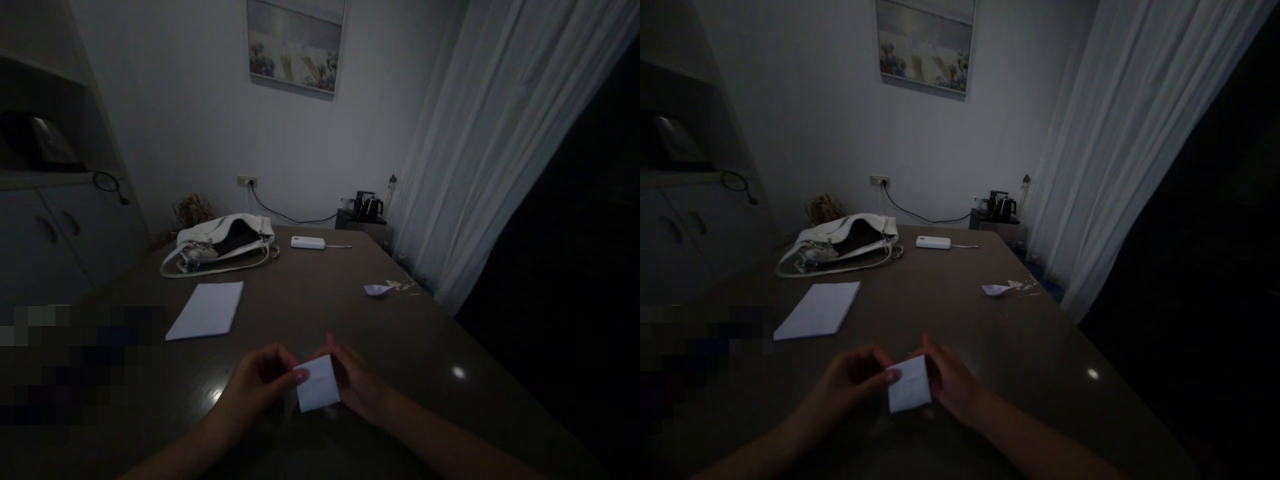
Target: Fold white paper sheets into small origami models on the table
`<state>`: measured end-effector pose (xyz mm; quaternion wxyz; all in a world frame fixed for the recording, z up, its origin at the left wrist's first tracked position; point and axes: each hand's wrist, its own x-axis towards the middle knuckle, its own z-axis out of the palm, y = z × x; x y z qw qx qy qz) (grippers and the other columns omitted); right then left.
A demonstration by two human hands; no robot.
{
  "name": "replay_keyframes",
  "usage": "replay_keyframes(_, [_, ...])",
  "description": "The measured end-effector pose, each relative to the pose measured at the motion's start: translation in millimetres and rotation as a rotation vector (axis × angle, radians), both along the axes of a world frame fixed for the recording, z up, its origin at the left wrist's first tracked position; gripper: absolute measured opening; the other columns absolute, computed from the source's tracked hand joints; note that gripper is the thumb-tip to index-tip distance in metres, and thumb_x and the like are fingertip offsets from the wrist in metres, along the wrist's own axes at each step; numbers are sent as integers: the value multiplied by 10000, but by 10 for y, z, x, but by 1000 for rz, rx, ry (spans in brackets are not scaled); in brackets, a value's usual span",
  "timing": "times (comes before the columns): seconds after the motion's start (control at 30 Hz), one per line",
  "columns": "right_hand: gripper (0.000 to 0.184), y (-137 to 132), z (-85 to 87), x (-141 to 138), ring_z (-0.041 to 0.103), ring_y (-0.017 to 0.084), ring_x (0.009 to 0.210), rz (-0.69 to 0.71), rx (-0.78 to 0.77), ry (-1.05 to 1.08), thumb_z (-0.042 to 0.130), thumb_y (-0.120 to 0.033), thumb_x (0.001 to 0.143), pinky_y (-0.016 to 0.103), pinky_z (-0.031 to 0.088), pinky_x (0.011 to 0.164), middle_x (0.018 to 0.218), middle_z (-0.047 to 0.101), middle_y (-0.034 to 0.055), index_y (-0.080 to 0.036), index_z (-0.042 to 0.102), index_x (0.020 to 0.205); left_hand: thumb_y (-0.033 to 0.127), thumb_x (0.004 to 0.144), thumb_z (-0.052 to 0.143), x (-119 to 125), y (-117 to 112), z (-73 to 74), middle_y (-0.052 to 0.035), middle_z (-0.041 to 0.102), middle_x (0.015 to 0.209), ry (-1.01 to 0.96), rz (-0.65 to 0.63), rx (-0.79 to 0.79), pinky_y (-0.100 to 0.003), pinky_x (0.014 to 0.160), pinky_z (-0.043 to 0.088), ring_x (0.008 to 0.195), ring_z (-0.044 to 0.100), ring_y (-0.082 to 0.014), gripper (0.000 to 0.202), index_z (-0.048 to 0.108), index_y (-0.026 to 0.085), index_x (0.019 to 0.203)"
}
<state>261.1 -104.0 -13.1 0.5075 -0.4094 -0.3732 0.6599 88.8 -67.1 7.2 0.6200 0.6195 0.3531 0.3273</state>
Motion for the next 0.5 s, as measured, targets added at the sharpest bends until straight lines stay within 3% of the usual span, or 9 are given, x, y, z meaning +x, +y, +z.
replay_keyframes(0.13, [372, -22, 30, 31, 536, 102, 589, 13, 179, -209, 727, -450, 638, 233, 408, 581, 669, 599, 10, -116, 642, 775, 390, 595, 758, -4, 54, -19, -24, 647, 585, -3, 63, -79, -227, 505, 412, 536, 578, -149, 312, 576, 138, 626])
replay_keyframes(0.23, [392, -33, 26, 3, 553, 104, 550, 60, 144, -275, 761, -404, 597, 238, 428, 541, 684, 626, 20, -116, 646, 836, 409, 564, 772, -4, 100, -61, -14, 643, 558, -43, 100, -126, -221, 490, 407, 509, 573, -146, 340, 565, 143, 609])
replay_keyframes(0.37, [371, -19, -17, -38, 530, 87, 469, 79, 91, -300, 775, -397, 567, 220, 416, 485, 604, 615, 16, -98, 637, 737, 418, 560, 773, 4, 115, -89, -15, 645, 561, -52, 110, -145, -216, 484, 404, 499, 561, -136, 344, 564, 149, 603])
replay_keyframes(0.5, [376, 13, -53, -23, 510, 77, 449, -18, 125, -308, 736, -433, 612, 205, 387, 456, 586, 605, 8, -96, 639, 745, 430, 596, 750, 15, 105, -101, 14, 606, 524, -58, 110, -155, -196, 460, 369, 469, 522, -110, 338, 557, 153, 608])
